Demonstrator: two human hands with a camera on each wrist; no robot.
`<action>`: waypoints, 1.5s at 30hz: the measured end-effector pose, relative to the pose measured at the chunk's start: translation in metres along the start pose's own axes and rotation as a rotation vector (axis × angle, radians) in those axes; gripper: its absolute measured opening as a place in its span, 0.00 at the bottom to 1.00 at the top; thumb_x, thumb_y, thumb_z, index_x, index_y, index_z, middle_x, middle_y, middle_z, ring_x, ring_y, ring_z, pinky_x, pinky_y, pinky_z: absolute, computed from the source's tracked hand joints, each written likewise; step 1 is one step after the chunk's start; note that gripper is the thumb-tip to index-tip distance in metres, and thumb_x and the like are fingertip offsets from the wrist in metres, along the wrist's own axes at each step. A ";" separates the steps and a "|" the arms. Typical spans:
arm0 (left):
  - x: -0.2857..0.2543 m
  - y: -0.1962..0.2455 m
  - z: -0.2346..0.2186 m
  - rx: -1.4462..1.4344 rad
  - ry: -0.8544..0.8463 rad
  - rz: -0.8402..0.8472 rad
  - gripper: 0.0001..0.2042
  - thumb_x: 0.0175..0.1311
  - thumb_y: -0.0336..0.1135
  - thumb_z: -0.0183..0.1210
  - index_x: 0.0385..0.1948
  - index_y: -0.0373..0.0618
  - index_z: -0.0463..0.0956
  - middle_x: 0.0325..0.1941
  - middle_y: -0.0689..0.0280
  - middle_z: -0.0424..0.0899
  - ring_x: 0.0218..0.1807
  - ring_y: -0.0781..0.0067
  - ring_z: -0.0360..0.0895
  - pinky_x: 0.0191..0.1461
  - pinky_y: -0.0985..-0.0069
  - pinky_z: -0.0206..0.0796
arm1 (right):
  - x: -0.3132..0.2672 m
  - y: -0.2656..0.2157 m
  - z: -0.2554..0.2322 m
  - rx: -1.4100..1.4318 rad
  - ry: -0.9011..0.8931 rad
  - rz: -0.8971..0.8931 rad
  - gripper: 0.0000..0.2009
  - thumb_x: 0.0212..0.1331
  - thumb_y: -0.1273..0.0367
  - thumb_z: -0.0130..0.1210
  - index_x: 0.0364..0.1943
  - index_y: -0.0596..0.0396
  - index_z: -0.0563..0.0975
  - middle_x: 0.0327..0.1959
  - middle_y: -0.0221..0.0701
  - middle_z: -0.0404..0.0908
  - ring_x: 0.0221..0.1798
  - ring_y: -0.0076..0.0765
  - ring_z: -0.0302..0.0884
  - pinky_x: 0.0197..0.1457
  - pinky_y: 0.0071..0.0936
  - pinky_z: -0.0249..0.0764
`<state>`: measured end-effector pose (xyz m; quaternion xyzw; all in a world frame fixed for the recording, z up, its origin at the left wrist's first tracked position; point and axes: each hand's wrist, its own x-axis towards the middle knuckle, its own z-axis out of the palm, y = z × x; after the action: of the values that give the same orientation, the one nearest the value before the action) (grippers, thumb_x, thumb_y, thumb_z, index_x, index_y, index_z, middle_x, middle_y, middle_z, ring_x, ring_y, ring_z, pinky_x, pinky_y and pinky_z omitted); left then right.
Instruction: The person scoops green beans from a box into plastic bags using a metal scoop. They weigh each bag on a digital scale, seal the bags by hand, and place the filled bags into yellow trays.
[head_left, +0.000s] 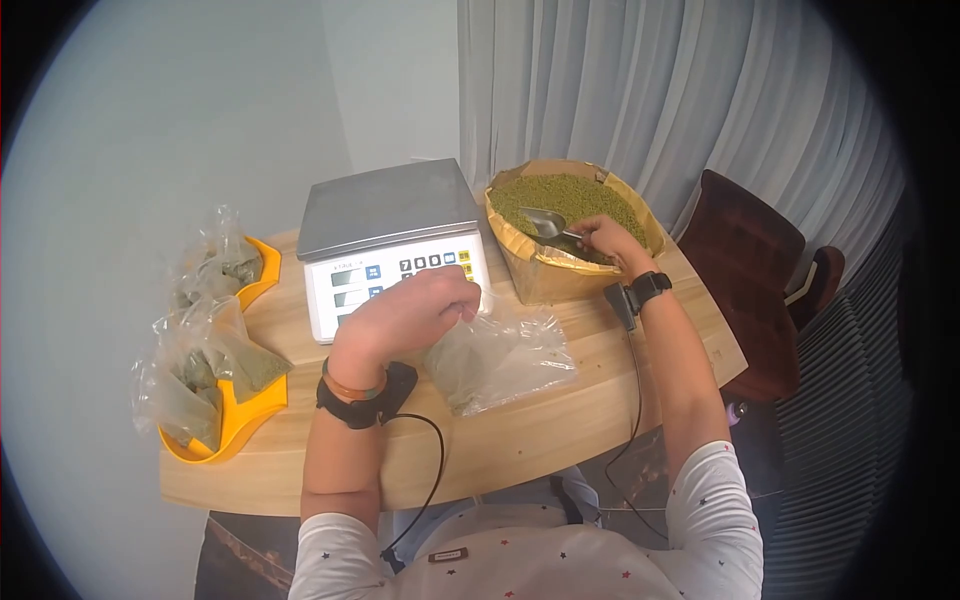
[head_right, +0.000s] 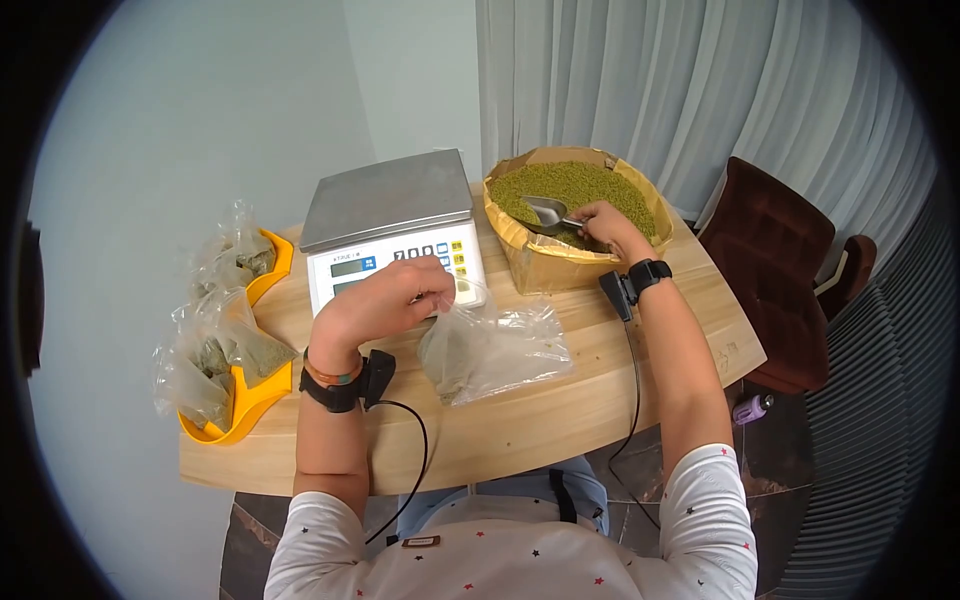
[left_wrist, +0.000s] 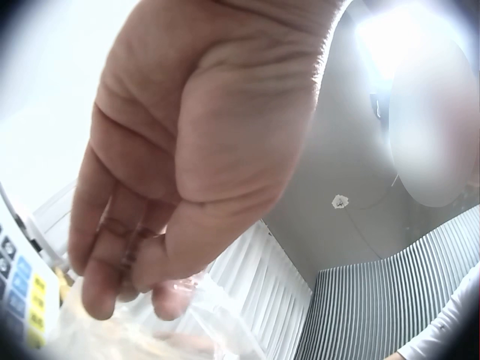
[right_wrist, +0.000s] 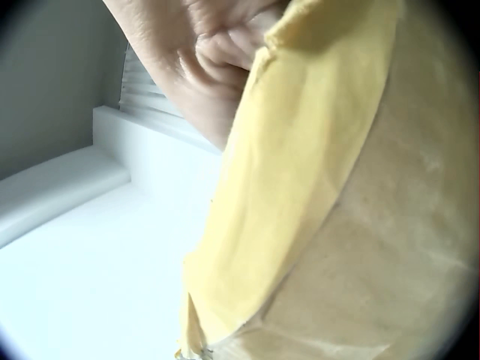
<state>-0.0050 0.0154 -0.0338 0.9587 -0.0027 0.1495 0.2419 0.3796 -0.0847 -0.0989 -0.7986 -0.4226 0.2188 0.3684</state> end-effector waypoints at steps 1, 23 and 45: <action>0.000 -0.001 0.001 -0.008 0.020 0.009 0.03 0.58 0.21 0.53 0.31 0.40 0.75 0.34 0.61 0.78 0.40 0.57 0.77 0.44 0.67 0.69 | 0.004 0.007 -0.002 0.128 -0.023 0.017 0.18 0.55 0.83 0.51 0.50 0.59 0.82 0.36 0.31 0.83 0.36 0.28 0.77 0.46 0.26 0.73; -0.002 0.002 -0.005 -0.051 -0.027 -0.079 0.06 0.66 0.31 0.54 0.39 0.42 0.77 0.41 0.61 0.82 0.46 0.58 0.78 0.51 0.67 0.70 | -0.079 -0.029 -0.057 0.218 0.033 -0.167 0.13 0.61 0.74 0.62 0.49 0.60 0.81 0.37 0.24 0.82 0.40 0.18 0.74 0.47 0.20 0.71; 0.001 -0.002 -0.003 -0.055 -0.032 -0.036 0.04 0.64 0.30 0.56 0.36 0.40 0.77 0.38 0.59 0.83 0.43 0.56 0.79 0.48 0.66 0.70 | -0.190 -0.148 0.003 -0.641 0.081 -0.803 0.09 0.56 0.74 0.61 0.41 0.58 0.84 0.30 0.37 0.78 0.35 0.48 0.73 0.42 0.39 0.68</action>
<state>-0.0051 0.0184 -0.0318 0.9539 0.0067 0.1295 0.2706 0.1978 -0.1878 0.0212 -0.6539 -0.7273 -0.1115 0.1761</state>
